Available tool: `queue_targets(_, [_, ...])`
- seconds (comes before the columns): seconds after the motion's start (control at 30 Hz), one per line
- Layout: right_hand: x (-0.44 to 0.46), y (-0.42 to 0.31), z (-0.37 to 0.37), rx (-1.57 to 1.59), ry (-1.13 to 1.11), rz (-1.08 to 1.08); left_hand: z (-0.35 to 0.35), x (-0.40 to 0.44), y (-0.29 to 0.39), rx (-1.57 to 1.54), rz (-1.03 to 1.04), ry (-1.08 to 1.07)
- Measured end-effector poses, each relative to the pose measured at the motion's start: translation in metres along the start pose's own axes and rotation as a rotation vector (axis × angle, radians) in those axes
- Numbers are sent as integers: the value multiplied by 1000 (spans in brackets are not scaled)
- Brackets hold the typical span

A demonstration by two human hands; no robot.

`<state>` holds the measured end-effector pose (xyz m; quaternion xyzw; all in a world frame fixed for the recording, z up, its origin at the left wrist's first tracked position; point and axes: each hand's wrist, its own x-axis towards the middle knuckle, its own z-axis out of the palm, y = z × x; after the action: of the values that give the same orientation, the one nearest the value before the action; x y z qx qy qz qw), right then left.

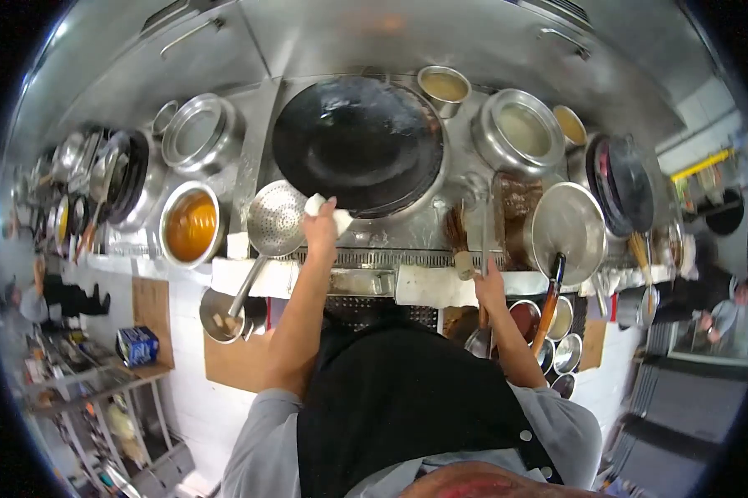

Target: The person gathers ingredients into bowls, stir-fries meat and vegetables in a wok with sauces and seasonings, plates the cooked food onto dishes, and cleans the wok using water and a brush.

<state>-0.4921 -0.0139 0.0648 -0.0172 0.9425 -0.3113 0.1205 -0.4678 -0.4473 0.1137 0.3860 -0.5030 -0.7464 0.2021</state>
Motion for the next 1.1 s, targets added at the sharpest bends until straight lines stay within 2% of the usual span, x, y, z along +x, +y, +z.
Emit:
queue_targets(0.03, [-1, -5, -1, -35, 52, 0, -5, -9, 10, -21, -4, 25])
queue_targets(0.07, [-1, -20, -6, -49, 42, -20, -8, -23, 33, 23, -172, 18])
queue_targets(0.1, [-4, -37, -10, 139, 80, -92, -15, -31, 46, 70, -342, 4])
queue_targets(0.13, [-7, -48, -8, 331, 118, -154, -30, -30, 37, 64, -344, 12])
queue_targets(0.17, [-4, -50, 4, 234, 231, -299, -49, -29, 19, -70, -302, -9])
queue_targets(0.2, [-10, -75, 1, 227, 223, -306, -70, -34, 4, -206, -258, -26])
queue_targets(0.27, [-23, -159, -7, 505, -117, -78, -119, -57, -9, -50, -211, -252])
queue_targets(0.3, [-23, -186, 8, 609, -168, -182, -137, -79, 1, 20, -282, -277])
queue_targets(0.33, [-26, -215, 16, 573, -269, -248, -161, -87, -18, -27, -277, -324])
queue_targets(0.4, [-38, -281, 40, 603, -520, -289, -193, -117, -5, 130, -334, -379])
queue_targets(0.47, [-45, -342, 74, 586, -760, -316, -230, -125, -28, 147, -333, -460])
queue_targets(0.5, [-47, -370, 97, 516, -832, -330, -250, -121, -52, 331, -221, -488])
queue_targets(0.53, [-49, -394, 124, 502, -850, -348, -266, -123, -52, 316, -212, -466])
queue_targets(0.6, [-53, -434, 179, 458, -953, -394, -296, -121, -46, 810, 10, -433])
queue_targets(0.73, [-62, -480, 251, 374, -1028, -396, -355, -115, -30, 1053, -164, -311])
queue_targets(0.77, [-63, -487, 262, 340, -1032, -399, -380, -113, -56, 986, -87, -298])
queue_targets(0.8, [-65, -493, 271, 310, -1035, -398, -401, -119, -60, 965, -95, -281])
queue_targets(0.87, [-73, -503, 279, 296, -1063, -372, -441, -134, -68, 931, -288, -225])
queue_targets(1.0, [-79, -506, 293, 226, -1034, -410, -533, -175, -215, 983, -477, 141])
queue_targets(1.07, [-79, -503, 298, 244, -1055, -342, -565, -213, -277, 916, -709, 316])
queue_targets(1.1, [-83, -503, 296, 241, -1068, -350, -578, -237, -299, 813, -784, 336])
